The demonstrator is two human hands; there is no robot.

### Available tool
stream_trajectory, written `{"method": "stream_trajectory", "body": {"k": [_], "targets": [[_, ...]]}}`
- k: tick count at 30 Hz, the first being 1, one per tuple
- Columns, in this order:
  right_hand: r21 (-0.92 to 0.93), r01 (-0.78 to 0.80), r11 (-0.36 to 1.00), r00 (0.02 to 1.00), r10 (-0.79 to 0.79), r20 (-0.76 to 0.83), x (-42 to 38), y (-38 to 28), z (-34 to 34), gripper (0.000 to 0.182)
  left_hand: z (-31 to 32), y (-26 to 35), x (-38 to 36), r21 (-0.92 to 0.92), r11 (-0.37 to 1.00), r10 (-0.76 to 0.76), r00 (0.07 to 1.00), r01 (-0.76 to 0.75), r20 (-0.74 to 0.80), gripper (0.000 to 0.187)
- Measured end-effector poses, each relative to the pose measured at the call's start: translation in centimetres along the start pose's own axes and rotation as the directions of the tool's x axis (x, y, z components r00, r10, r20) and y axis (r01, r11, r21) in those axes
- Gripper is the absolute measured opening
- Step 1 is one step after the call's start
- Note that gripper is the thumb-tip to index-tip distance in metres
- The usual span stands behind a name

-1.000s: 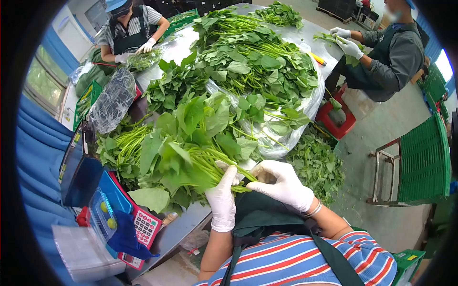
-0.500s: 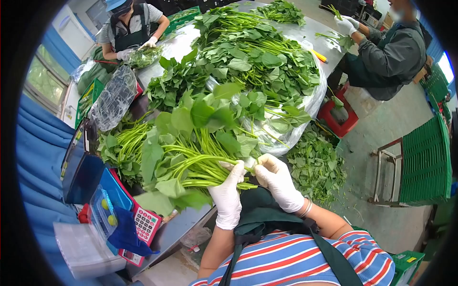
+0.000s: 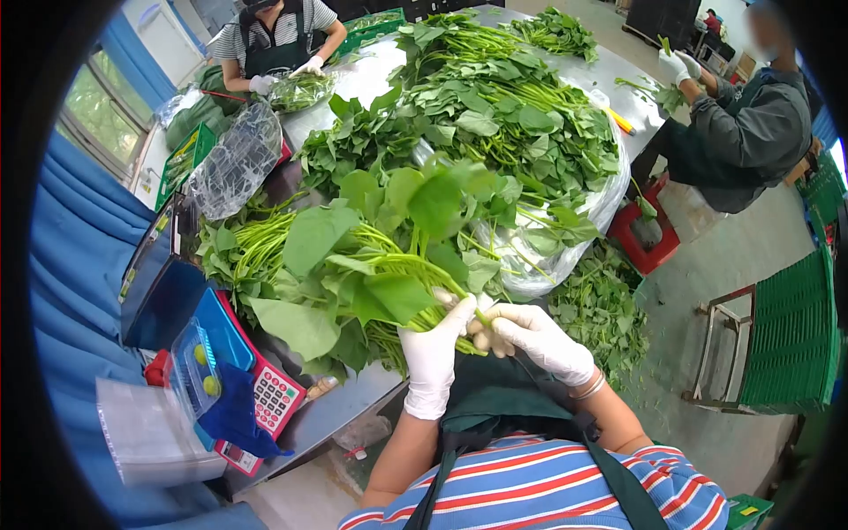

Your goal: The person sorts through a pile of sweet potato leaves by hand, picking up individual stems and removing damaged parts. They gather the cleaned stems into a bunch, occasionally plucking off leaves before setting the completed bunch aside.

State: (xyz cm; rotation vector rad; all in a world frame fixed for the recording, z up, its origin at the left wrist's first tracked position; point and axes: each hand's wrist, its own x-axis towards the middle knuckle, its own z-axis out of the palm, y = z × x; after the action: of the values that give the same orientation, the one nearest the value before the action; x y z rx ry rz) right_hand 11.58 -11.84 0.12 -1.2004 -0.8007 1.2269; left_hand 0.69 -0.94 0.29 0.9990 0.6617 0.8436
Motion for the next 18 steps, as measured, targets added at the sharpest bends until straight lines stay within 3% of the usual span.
{"method": "stream_trajectory", "body": {"k": [2,4,6,7,8,10,16,18], "targets": [[0.013,-0.045,0.999,0.999,0.045,0.019,-0.1,-0.4,-0.4,0.03,0.2,0.3,-0.1,0.072,0.997,-0.039,0.999,0.037,0.036,0.024],[0.031,-0.098,0.995,0.994,0.097,0.047,-0.1,-0.5,-0.3,0.028,-0.2,-0.3,0.0,0.06,0.998,0.013,0.999,-0.016,0.048,0.024],[0.064,-0.034,0.997,0.995,0.039,-0.087,0.0,-1.0,0.5,0.023,0.1,-0.4,0.0,-0.026,1.0,0.015,0.997,-0.013,0.076,0.023],[0.058,-0.003,0.998,0.985,0.013,-0.171,0.0,-1.7,1.0,0.023,0.2,-0.8,-0.1,0.01,0.998,0.06,0.995,-0.061,0.085,0.013],[0.054,-0.002,0.999,0.985,0.011,-0.17,0.0,-2.3,1.1,0.023,0.1,-1.0,-0.1,0.006,0.998,0.063,0.994,-0.064,0.085,0.013],[0.073,0.119,0.99,0.959,-0.096,-0.267,0.0,-3.4,1.3,0.024,0.1,-1.2,0.1,-0.103,0.994,0.041,0.988,-0.026,0.148,0.017],[-0.021,0.32,0.947,0.846,-0.295,-0.443,-0.1,-3.4,2.2,0.024,0.4,-0.7,0.3,-0.056,0.998,0.029,0.984,-0.019,0.177,0.017],[-0.264,0.372,0.89,0.78,-0.454,-0.43,0.2,-2.6,1.9,0.024,0.5,-0.7,0.1,-0.05,0.999,0.016,0.984,-0.007,0.176,0.017]]}}
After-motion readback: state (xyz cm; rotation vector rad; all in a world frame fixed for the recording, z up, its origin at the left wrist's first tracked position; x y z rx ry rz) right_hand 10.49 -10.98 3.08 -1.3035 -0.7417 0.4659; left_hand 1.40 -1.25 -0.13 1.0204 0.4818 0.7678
